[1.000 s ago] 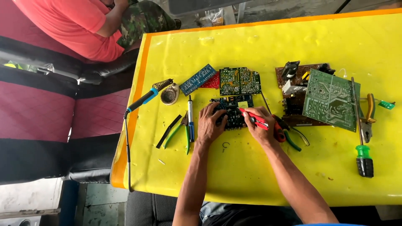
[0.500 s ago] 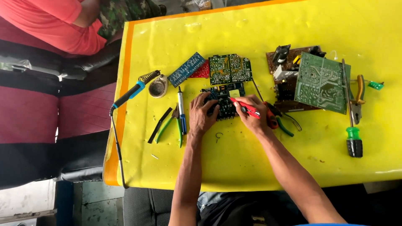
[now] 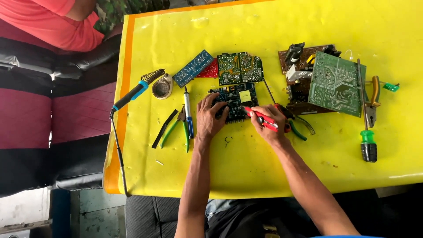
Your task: A person is repairing a circuit board using pliers and other tools on a workbench.
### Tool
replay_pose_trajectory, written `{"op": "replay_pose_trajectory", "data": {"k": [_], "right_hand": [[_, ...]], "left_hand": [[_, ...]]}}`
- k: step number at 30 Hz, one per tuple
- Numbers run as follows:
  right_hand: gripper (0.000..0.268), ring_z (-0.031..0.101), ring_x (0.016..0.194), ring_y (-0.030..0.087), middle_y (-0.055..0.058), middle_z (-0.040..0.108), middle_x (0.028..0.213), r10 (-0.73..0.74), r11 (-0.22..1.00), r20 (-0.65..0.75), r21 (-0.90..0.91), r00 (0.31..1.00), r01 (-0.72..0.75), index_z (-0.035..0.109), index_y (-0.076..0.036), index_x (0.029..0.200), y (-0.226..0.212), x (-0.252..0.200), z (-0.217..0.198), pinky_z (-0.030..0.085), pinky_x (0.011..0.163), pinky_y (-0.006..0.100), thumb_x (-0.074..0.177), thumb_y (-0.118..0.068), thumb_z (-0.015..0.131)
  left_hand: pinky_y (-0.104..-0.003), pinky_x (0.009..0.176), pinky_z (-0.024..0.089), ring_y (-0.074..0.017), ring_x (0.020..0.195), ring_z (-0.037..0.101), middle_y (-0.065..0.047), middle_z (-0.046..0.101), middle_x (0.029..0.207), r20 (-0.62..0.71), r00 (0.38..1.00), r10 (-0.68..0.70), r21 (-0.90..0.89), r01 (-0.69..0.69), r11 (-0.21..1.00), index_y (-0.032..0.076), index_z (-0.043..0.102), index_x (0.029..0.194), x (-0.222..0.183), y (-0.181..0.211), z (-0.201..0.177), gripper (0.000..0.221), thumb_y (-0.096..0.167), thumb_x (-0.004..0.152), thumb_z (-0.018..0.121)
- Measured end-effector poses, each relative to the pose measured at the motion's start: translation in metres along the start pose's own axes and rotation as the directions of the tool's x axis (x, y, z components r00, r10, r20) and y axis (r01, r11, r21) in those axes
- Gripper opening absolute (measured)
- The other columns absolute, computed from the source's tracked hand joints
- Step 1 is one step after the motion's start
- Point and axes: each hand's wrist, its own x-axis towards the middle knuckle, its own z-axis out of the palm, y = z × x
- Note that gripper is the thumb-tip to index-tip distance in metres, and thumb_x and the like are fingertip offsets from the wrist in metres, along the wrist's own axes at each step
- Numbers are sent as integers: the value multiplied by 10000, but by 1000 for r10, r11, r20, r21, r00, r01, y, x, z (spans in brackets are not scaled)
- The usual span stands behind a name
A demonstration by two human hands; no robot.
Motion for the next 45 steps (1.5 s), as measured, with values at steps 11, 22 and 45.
{"op": "replay_pose_trajectory", "data": {"k": [11,22,45], "right_hand": [[58,717,713,271,74,718,825,-14,1000,-32,16,999,14,800,-87,958,4,-2,0,584,635,363,902,-102,795],[58,713,714,262,60,722,846,-75,997,-26,-21,997,74,791,-95,966,4,-1,0,586,649,360,910,-105,778],[113,722,744,259,68,719,868,-16,1000,-42,26,999,17,811,-96,1000,-26,18,-5,589,679,364,887,-91,812]], "left_hand": [[-454,1084,416,-287,1346,548,-63,634,1317,6,1000,1,-3,-1,1000,204,785,1018,1,3,-2,169,327,924,717],[-453,1078,417,-281,1347,547,-49,630,1320,-5,1000,7,11,-7,1000,214,779,1025,0,1,-1,166,333,926,716],[-490,1136,366,-293,1343,555,-89,644,1317,7,999,-36,-7,36,999,176,771,1047,-7,5,4,281,409,891,767]]}}
